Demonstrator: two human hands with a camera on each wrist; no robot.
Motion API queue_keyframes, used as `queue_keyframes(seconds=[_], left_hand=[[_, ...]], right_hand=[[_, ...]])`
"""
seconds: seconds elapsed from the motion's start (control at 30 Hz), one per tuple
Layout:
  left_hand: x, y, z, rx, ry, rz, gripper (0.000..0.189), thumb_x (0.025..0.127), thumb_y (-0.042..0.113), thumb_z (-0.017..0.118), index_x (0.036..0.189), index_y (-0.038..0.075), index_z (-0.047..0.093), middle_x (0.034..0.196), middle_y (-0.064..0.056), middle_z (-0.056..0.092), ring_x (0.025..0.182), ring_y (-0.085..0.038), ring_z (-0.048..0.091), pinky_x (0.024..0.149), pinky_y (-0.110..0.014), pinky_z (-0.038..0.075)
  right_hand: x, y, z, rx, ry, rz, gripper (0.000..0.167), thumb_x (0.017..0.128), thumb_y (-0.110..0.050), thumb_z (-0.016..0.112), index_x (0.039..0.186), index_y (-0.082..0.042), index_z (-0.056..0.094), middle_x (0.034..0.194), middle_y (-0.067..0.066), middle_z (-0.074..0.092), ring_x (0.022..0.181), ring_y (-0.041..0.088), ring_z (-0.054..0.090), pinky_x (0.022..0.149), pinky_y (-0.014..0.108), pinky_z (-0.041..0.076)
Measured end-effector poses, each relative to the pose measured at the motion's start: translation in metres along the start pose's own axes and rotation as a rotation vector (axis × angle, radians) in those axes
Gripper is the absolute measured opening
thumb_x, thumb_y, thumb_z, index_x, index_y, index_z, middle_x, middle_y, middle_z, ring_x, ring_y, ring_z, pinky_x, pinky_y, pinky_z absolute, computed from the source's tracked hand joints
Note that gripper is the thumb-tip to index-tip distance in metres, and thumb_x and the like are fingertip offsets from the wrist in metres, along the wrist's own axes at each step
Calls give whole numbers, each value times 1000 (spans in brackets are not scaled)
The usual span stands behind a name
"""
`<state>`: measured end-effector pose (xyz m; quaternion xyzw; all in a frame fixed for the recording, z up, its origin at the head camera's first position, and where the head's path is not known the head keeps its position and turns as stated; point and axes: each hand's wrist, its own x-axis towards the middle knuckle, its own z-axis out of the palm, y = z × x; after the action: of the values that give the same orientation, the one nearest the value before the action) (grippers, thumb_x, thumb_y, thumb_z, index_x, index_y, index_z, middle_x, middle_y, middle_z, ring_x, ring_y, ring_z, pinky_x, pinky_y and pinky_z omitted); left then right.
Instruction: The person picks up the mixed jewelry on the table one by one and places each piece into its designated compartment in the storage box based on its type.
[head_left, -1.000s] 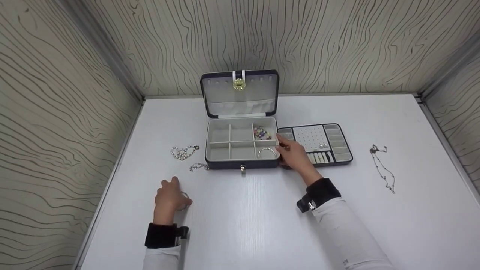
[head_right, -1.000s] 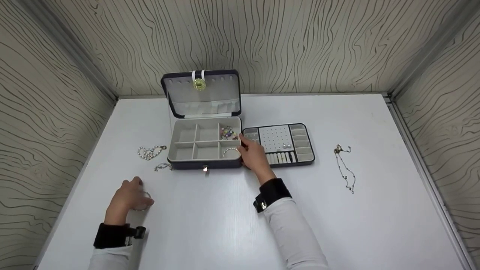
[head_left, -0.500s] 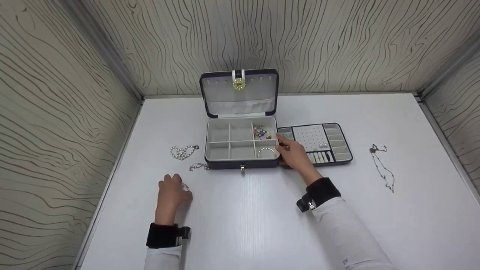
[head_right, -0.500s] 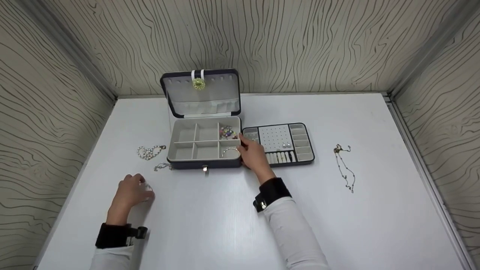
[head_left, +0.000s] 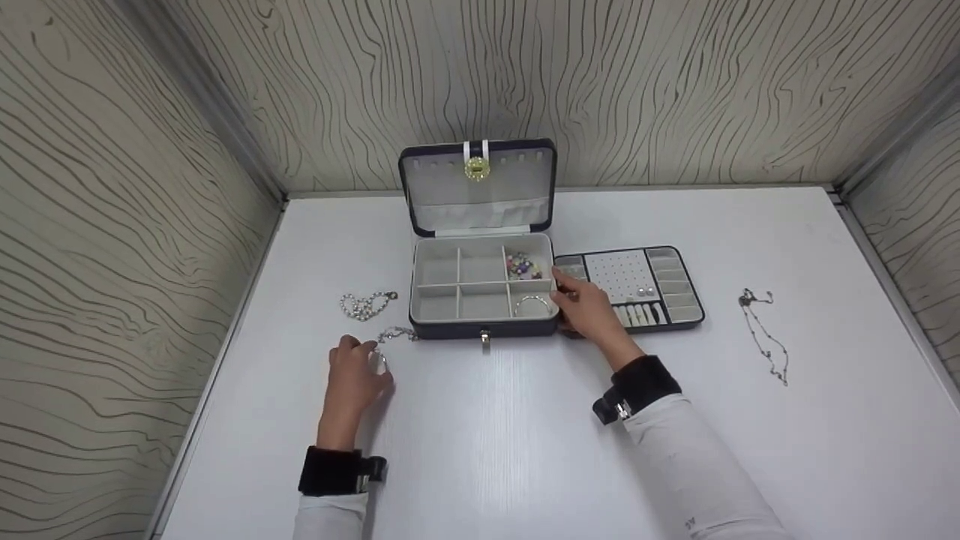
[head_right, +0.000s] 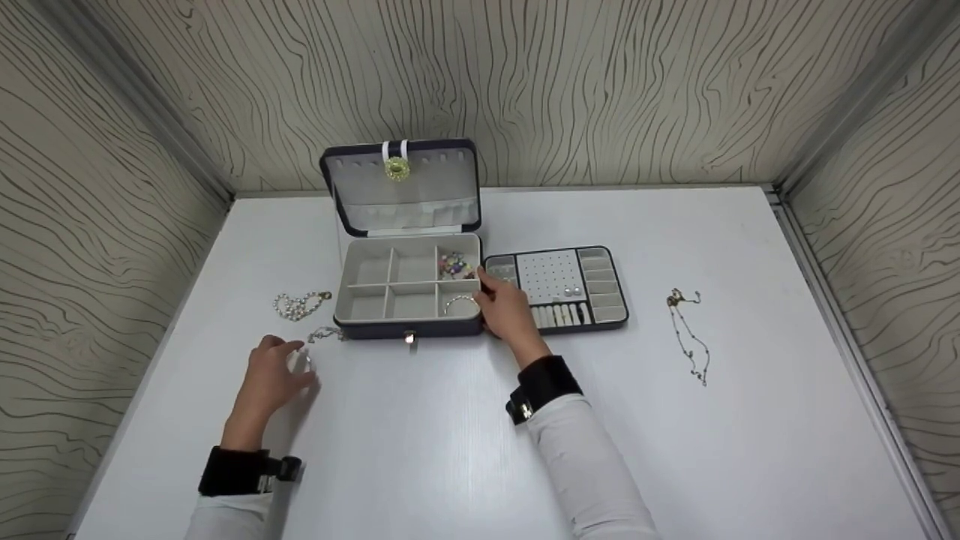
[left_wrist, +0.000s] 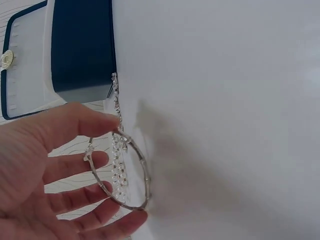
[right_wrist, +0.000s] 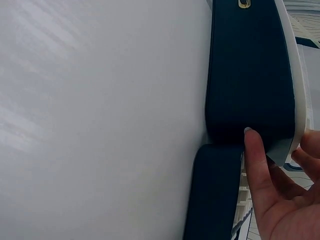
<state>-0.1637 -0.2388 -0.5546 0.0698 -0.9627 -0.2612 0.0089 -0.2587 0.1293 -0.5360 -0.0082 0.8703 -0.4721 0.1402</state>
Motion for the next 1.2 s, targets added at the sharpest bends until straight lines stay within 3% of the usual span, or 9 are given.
queue_keyframes(seconds=[0.17,0.33,0.53,0.83,1.03,1.2], left_hand=[[2,2,4,-10,4,1,56,68,3,80,121,-10,63,114,-25,54,100,-38,56,86,-47,49],[3,6,4,-47,14,4,64,70,6,82,127,-10,58,123,-27,54,113,-41,54,96,-48,46],[4,16,2,-101,64,28,60,70,9,83,123,-8,59,125,-24,55,117,-41,52,98,-48,45],[1,44,-4,-164,144,178,57,70,6,84,122,-2,62,129,-21,54,120,-37,53,95,-45,49],[4,67,-3,-198,184,350,56,69,3,84,121,0,63,125,-14,56,115,-29,58,93,-38,50],[10,89,2,-192,171,457,52,71,6,84,120,1,64,123,-12,58,112,-26,59,93,-34,51]], right_hand=[[1,2,0,14,-2,10,52,103,-22,52,152,-21,36,141,18,50,111,30,59,72,30,58],[1,2,0,23,-6,16,52,103,-22,52,153,-21,35,141,19,49,112,31,59,73,30,58],[0,0,0,47,-14,15,53,103,-22,52,153,-20,35,141,19,49,114,31,58,73,30,58],[1,2,0,29,-14,-2,53,103,-23,51,153,-18,34,139,20,50,113,31,58,73,29,58],[0,1,0,50,-10,-3,52,103,-20,52,153,-18,35,141,20,49,110,32,60,73,31,58],[0,0,0,41,-13,8,52,103,-20,51,153,-18,35,143,20,47,107,30,61,73,31,58]])
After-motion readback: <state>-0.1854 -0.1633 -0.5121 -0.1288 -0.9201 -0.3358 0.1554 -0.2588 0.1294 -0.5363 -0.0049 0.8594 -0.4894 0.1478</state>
